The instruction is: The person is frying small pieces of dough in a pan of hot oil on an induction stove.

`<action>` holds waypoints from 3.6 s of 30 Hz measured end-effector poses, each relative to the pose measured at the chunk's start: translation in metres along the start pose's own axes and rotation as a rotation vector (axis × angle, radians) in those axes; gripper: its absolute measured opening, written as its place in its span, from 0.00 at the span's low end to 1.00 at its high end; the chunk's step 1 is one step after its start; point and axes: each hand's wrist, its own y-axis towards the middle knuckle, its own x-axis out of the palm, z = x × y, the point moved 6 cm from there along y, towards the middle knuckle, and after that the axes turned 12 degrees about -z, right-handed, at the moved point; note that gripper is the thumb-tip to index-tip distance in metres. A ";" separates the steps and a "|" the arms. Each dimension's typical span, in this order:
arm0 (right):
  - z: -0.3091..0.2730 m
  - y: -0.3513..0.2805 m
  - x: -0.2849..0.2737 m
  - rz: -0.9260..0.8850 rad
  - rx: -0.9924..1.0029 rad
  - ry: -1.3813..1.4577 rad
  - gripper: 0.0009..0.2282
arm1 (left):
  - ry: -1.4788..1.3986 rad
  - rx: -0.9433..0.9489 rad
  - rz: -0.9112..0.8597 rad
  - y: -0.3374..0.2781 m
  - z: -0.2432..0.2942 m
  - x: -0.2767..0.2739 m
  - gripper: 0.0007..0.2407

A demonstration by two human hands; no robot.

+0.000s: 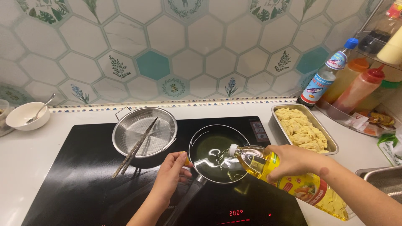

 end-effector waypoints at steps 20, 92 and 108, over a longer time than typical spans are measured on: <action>-0.003 -0.009 -0.025 0.294 -0.362 0.443 0.34 | 0.073 0.257 -0.200 0.066 0.063 0.068 0.15; 0.085 0.127 -0.090 0.921 -0.702 1.030 0.16 | 1.521 -0.347 0.531 0.089 0.044 -0.164 0.17; -0.137 -0.037 -0.008 0.927 -1.096 0.298 0.26 | -0.476 -0.004 -0.421 0.078 0.063 0.080 0.10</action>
